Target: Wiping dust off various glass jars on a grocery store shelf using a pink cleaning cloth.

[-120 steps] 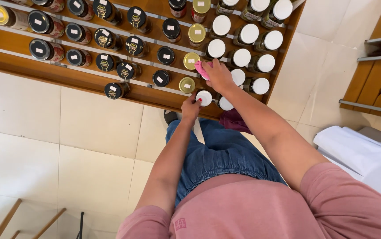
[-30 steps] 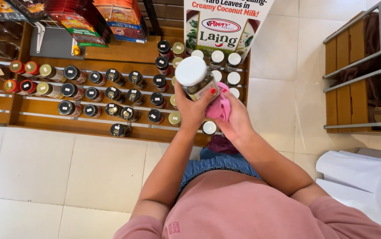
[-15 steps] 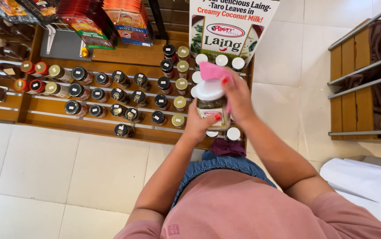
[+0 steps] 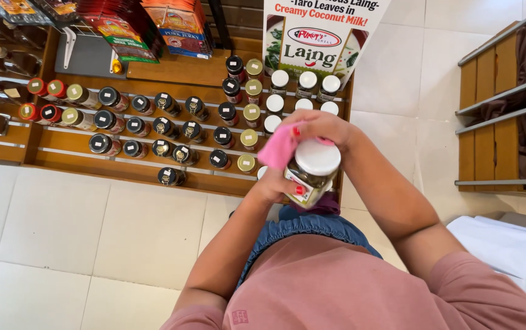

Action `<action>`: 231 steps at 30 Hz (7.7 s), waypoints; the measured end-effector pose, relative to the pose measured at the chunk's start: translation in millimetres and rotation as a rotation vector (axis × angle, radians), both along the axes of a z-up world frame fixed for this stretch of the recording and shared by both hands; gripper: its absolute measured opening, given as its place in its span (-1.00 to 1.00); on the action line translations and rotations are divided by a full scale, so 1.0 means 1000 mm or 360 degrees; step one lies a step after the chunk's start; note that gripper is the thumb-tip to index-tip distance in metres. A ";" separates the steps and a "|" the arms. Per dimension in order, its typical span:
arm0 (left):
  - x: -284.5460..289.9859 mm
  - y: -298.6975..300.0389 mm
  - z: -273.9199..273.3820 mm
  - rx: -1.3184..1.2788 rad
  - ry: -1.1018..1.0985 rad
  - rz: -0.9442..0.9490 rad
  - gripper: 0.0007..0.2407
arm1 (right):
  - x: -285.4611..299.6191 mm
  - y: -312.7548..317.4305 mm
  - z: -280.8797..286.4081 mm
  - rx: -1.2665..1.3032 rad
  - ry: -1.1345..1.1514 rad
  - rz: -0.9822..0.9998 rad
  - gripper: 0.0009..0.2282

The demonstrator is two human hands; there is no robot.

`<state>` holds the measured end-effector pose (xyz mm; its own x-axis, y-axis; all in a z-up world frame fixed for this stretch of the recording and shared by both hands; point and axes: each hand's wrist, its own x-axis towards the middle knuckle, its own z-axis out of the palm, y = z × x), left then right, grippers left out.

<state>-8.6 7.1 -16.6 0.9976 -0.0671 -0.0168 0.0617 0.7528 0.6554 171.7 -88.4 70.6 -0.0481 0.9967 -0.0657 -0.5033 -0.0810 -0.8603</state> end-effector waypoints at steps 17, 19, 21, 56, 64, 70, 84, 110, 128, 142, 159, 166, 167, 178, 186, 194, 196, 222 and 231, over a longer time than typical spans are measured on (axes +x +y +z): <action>0.038 0.020 0.039 0.0366 0.0029 0.1150 -0.59 | -0.080 0.020 -0.029 0.0196 -0.0582 -0.1710 -0.61; 0.043 0.021 0.040 0.0348 0.0049 0.1217 -0.60 | -0.089 0.019 -0.027 0.0211 -0.0867 -0.1739 -0.62; 0.046 0.020 0.044 0.0175 0.0072 0.1241 -0.59 | -0.096 0.018 -0.026 0.0201 -0.1739 -0.1921 -0.62; 0.032 0.061 -0.065 0.0467 0.0383 0.0530 -0.51 | 0.037 0.069 0.025 -0.0598 -0.2009 0.0391 -0.39; 0.030 0.084 -0.110 0.0887 0.0434 0.0463 -0.36 | 0.027 0.076 -0.057 -0.0522 -0.2062 0.0352 -0.44; -0.018 0.084 -0.133 0.1152 0.1004 0.1161 -0.56 | 0.006 0.071 -0.167 -0.0549 -0.2243 -0.0059 -0.38; -0.085 0.071 -0.136 0.0884 0.1174 0.1222 -0.81 | -0.019 0.087 -0.300 -0.0773 -0.2536 0.0081 -0.35; -0.073 0.070 -0.136 0.0931 0.1168 0.1009 -0.81 | 0.000 0.083 -0.296 -0.0578 -0.2487 -0.0345 -0.67; -0.095 0.065 -0.136 0.0965 0.1350 0.0990 -0.80 | 0.043 0.122 -0.317 -0.0905 -0.2610 -0.0038 -0.31; -0.031 0.086 -0.100 0.1413 0.1098 0.0634 -0.61 | 0.061 0.101 -0.120 -0.0568 -0.2378 -0.0023 -0.37; 0.016 0.109 0.005 0.0903 0.0155 0.0348 -0.39 | 0.031 0.081 0.031 -0.0129 -0.1587 -0.0981 -0.67; 0.019 0.124 0.009 0.0887 0.0166 0.0218 -0.42 | -0.019 0.085 0.029 -0.0319 -0.1493 -0.0677 -0.66; 0.017 0.125 0.010 0.0987 0.0082 0.0230 -0.41 | -0.024 0.083 0.028 -0.0139 -0.1464 -0.0683 -0.66; 0.009 0.113 0.043 0.1187 -0.0110 0.0311 -0.44 | -0.062 0.068 -0.025 0.0358 -0.1857 -0.1723 -0.79; 0.024 0.127 0.032 0.0790 0.0085 0.0303 -0.49 | -0.103 0.070 0.042 0.0332 -0.1122 -0.2491 -0.71; 0.024 0.118 0.060 0.0497 -0.0067 0.0455 -0.52 | -0.115 0.089 0.039 0.0187 -0.2621 -0.1789 -0.62; 0.023 0.123 0.044 0.0557 -0.0077 0.0479 -0.49 | -0.107 0.085 0.033 0.0195 -0.2378 -0.1800 -0.60; 0.044 0.118 0.034 0.0147 -0.0126 0.0458 -0.50 | -0.116 0.088 0.016 0.0022 -0.2122 -0.2284 -0.64; 0.042 0.095 0.039 -0.0278 0.0042 0.0504 -0.38 | -0.143 0.087 -0.034 0.0312 -0.2780 -0.2272 -0.68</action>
